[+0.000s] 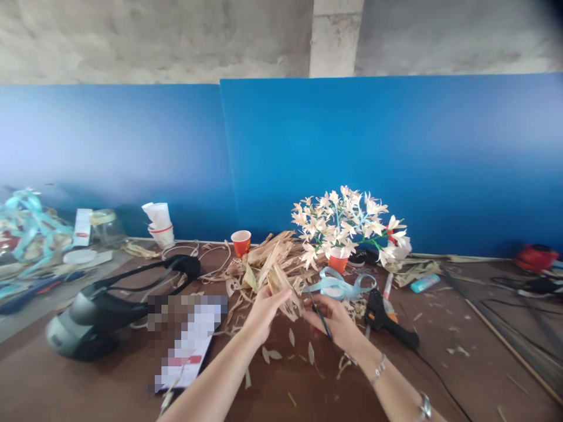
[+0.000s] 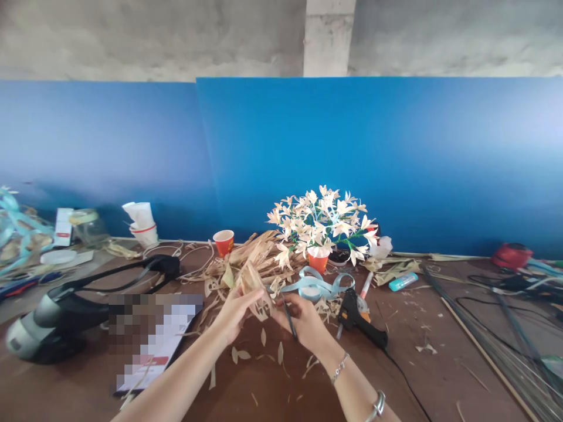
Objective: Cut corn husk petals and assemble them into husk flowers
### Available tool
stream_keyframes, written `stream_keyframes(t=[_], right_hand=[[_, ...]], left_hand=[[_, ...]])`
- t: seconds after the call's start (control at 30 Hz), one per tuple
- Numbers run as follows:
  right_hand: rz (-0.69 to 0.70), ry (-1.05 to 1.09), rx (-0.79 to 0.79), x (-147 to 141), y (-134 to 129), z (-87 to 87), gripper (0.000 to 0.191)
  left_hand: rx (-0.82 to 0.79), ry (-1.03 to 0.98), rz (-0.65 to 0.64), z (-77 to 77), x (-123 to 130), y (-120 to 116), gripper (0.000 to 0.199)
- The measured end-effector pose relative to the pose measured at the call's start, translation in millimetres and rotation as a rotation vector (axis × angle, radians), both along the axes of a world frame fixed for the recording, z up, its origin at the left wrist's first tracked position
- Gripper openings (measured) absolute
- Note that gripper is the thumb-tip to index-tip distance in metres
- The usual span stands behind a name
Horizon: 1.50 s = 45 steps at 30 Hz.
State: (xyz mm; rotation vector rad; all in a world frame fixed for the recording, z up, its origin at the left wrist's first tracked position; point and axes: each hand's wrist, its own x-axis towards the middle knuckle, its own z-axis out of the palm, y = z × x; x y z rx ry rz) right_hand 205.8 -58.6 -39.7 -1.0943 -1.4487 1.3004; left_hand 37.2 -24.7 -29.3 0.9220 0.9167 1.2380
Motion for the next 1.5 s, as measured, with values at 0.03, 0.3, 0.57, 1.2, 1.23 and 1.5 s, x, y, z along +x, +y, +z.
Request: stream_keyframes(t=[0.03,0.3,0.57,1.2,1.23,1.5], right_hand=[[-0.026,-0.004,0.005,-1.2,-0.2,-0.2,0.038],[-0.04,-0.092,-0.039,-3.0,-3.7,4.6,0.027],[0.114,0.063,-0.045,2.8,-6.5,7.5,0.033],[0.104,0.146,-0.092,4.0,-8.2,11.7,0.033],[0.09,0.129,-0.08,3.5,-8.0,12.6,0.032],[0.134,0.08,-0.052,5.0,-9.0,17.5,0.027]], left_hand=[[0.02,0.026,-0.042,0.7,1.3,-2.0,0.034],[0.092,0.116,-0.315,15.0,6.8,-18.2,0.023],[0.136,0.117,-0.459,22.3,2.1,-22.6,0.025],[0.021,-0.039,-0.436,18.7,2.8,-23.4,0.027],[0.024,-0.04,-0.422,19.0,3.8,-23.6,0.029],[0.003,-0.075,-0.421,9.5,6.5,-21.8,0.029]])
